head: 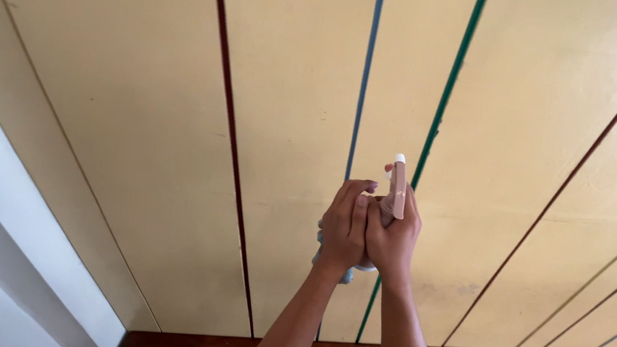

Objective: Cleaning a yellow wall panel using a spray bottle and a cleaning cloth.

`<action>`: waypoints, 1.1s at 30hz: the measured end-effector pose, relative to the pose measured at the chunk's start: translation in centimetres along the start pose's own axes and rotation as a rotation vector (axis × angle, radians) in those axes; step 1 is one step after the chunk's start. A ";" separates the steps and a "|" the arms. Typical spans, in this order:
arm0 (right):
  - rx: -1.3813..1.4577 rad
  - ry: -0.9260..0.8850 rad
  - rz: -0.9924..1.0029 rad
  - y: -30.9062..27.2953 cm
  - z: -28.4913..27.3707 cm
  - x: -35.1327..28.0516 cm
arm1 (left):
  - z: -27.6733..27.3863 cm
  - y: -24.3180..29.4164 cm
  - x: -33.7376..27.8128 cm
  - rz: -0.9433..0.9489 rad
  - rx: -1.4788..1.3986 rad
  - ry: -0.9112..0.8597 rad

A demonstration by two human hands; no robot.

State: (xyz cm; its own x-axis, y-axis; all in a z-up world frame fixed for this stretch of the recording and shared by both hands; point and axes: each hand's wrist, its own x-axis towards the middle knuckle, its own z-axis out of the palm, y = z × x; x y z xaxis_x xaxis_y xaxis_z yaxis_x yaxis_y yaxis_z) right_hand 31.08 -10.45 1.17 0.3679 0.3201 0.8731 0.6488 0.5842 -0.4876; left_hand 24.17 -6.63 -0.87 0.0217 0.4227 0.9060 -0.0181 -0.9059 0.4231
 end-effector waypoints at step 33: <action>0.452 -0.598 0.250 3.5 0.6 -14.3 | -8.8 -2.4 -10.6 -0.582 -0.377 0.057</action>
State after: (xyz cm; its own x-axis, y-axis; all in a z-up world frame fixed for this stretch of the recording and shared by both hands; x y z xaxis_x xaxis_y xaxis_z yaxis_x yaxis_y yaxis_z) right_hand 27.71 -12.58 -13.00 -0.0363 0.7535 0.6564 0.2135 0.6475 -0.7315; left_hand 15.20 -8.68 -11.43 0.0807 0.8469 0.5255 -0.3661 -0.4652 0.8059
